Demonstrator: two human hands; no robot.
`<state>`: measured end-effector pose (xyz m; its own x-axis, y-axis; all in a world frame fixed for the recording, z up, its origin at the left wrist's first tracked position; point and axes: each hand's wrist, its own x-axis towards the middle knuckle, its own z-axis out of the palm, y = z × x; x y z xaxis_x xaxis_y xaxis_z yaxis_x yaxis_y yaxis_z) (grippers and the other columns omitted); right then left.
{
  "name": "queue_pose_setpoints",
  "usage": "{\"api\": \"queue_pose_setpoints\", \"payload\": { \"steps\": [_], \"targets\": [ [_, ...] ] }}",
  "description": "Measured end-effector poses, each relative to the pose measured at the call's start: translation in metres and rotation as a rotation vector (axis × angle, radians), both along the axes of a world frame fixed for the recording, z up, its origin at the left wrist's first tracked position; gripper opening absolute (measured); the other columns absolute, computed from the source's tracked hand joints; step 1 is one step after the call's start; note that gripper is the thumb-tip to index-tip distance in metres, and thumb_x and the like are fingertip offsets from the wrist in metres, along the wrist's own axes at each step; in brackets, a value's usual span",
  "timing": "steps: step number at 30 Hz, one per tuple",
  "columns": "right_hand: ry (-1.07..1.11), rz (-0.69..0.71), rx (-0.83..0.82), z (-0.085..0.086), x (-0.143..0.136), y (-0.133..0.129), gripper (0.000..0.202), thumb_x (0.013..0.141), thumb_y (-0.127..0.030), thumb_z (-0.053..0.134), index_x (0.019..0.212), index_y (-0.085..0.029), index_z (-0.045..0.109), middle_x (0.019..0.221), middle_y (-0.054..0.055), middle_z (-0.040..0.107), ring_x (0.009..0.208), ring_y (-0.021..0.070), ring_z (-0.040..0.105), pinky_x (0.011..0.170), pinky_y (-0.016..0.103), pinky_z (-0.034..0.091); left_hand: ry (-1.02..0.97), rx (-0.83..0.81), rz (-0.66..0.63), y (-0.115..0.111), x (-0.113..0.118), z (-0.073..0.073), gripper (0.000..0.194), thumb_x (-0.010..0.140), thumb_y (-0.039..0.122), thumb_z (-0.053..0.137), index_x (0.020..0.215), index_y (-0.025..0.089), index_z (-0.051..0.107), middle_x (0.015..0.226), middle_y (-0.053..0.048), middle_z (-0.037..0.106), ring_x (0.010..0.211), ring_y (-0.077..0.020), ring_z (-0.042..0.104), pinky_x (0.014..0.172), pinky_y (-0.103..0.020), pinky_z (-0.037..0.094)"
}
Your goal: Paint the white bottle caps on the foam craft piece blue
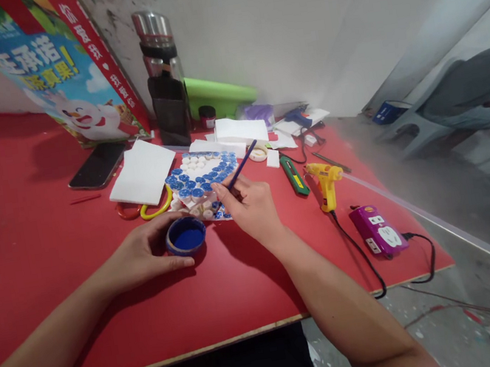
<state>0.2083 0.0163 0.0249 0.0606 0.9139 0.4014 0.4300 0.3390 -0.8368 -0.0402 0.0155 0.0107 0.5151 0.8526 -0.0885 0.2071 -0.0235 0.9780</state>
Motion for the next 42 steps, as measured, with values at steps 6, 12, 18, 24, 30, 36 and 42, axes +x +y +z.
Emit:
{"api": "queue_pose_setpoints", "payload": {
  "steps": [6, 12, 18, 24, 30, 36, 42],
  "targets": [
    [-0.023, 0.009, -0.004, -0.0024, -0.0005, -0.0009, 0.036, 0.103, -0.054, 0.069, 0.085, -0.023, 0.069, 0.059, -0.003, 0.065, 0.049, 0.0125, 0.056, 0.054, 0.027, 0.044, -0.003, 0.001, -0.007, 0.0007, 0.0001, -0.0005, 0.074, 0.068, 0.044, 0.102, 0.132, 0.022, 0.072, 0.135, -0.013, 0.078, 0.129, -0.0415, 0.072, 0.106, -0.055, 0.063],
    [-0.058, -0.018, 0.012, -0.0028, -0.0001, -0.001, 0.038, 0.103, -0.056, 0.068, 0.085, -0.022, 0.07, 0.059, -0.002, 0.065, 0.051, 0.0131, 0.056, 0.055, 0.028, 0.043, -0.009, -0.007, -0.021, 0.0008, -0.0001, 0.0, 0.072, 0.07, 0.042, 0.101, 0.132, 0.021, 0.071, 0.135, -0.014, 0.078, 0.129, -0.041, 0.072, 0.107, -0.056, 0.062],
    [-0.083, -0.01, 0.002, -0.0027, 0.0003, -0.0006, 0.039, 0.103, -0.057, 0.067, 0.084, -0.022, 0.07, 0.058, -0.002, 0.065, 0.05, 0.0133, 0.056, 0.055, 0.028, 0.043, -0.012, 0.004, -0.022, 0.0024, -0.0007, -0.0022, 0.074, 0.068, 0.044, 0.102, 0.132, 0.022, 0.071, 0.136, -0.014, 0.077, 0.13, -0.0419, 0.072, 0.109, -0.057, 0.062],
    [-0.11, -0.005, 0.016, -0.0035, 0.0008, -0.0013, 0.038, 0.104, -0.055, 0.067, 0.085, -0.022, 0.069, 0.059, -0.002, 0.065, 0.051, 0.0136, 0.058, 0.056, 0.028, 0.044, -0.011, -0.001, -0.016, 0.0005, -0.0001, -0.0013, 0.074, 0.069, 0.043, 0.102, 0.132, 0.022, 0.071, 0.136, -0.014, 0.077, 0.13, -0.0417, 0.071, 0.107, -0.057, 0.063],
    [-0.114, -0.005, 0.02, -0.002, 0.0003, -0.0021, 0.04, 0.103, -0.057, 0.066, 0.085, -0.022, 0.069, 0.059, -0.002, 0.064, 0.051, 0.0132, 0.057, 0.056, 0.028, 0.044, -0.013, 0.003, -0.005, 0.0004, -0.0005, -0.0022, 0.075, 0.068, 0.043, 0.103, 0.132, 0.022, 0.071, 0.135, -0.014, 0.077, 0.129, -0.0419, 0.071, 0.105, -0.056, 0.063],
    [-0.108, 0.007, 0.008, -0.0003, -0.0004, -0.0029, 0.041, 0.104, -0.058, 0.066, 0.086, -0.022, 0.069, 0.059, -0.002, 0.064, 0.051, 0.0133, 0.057, 0.057, 0.028, 0.044, -0.042, -0.011, -0.017, 0.0002, 0.0, -0.0019, 0.073, 0.071, 0.042, 0.102, 0.132, 0.022, 0.071, 0.137, -0.014, 0.077, 0.13, -0.0411, 0.071, 0.109, -0.057, 0.061],
    [-0.119, 0.001, 0.015, -0.0015, 0.0013, -0.0012, 0.044, 0.104, -0.062, 0.064, 0.085, -0.022, 0.069, 0.059, -0.001, 0.064, 0.052, 0.0137, 0.057, 0.057, 0.028, 0.045, -0.019, -0.011, -0.006, -0.0001, 0.0001, -0.0016, 0.075, 0.068, 0.043, 0.103, 0.132, 0.022, 0.071, 0.138, -0.015, 0.077, 0.131, -0.0426, 0.071, 0.107, -0.057, 0.062]
  ]
}}
